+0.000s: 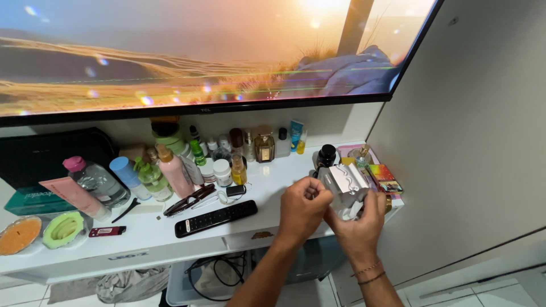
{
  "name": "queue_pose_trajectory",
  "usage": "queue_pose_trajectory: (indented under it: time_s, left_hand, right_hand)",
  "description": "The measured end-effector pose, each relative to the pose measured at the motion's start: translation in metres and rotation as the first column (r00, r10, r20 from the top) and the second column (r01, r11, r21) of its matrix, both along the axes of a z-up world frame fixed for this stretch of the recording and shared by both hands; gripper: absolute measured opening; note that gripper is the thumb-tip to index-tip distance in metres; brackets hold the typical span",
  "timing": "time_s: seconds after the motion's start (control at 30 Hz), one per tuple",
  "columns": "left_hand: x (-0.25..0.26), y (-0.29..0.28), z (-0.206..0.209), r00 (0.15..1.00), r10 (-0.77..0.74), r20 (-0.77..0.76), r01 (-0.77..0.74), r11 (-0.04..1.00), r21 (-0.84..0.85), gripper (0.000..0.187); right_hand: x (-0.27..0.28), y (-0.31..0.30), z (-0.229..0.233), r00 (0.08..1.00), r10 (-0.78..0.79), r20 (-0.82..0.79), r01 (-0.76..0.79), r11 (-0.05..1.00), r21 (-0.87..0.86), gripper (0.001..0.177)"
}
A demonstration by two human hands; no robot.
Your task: Cleaning various cosmetic bottles and the vanity table surface using wet wipes.
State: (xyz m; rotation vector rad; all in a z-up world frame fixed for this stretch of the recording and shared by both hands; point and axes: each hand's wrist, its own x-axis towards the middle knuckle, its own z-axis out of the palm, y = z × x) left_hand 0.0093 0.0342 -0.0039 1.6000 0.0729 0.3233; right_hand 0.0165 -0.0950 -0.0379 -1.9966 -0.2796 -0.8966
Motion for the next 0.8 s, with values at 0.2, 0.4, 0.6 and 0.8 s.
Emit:
queue_pose_trajectory:
  time_s: [0.2, 0.4, 0.6, 0.8]
  left_hand:
    - [-0.007, -0.017, 0.001, 0.992, 0.039, 0.117, -0.034, 0.999, -0.042, 0.012]
    - [-0.01, -0.024, 0.004, 0.991, 0.093, 0.096, -0.098, 0.994, 0.046, 0.015]
    - [-0.01, -0.024, -0.003, 0.991, 0.084, 0.104, -0.082, 0.996, -0.023, 0.016]
    - [-0.014, -0.018, -0.002, 0.999, 0.04, 0.035, -0.033, 0.981, -0.191, 0.011]
  right_hand:
    - [-0.003, -0.005, -0.006, 1.0, -0.01, -0.011, 0.01, 0.999, 0.045, 0.052]
    - [-0.004, -0.008, -0.011, 1.0, 0.023, -0.019, -0.021, 0.996, 0.091, 0.049]
    - [-0.005, -0.009, -0.013, 0.991, 0.113, -0.073, -0.098, 0.978, 0.183, 0.049]
    - [0.002, -0.015, -0.023, 0.952, 0.279, -0.128, -0.212, 0.9, 0.38, 0.05]
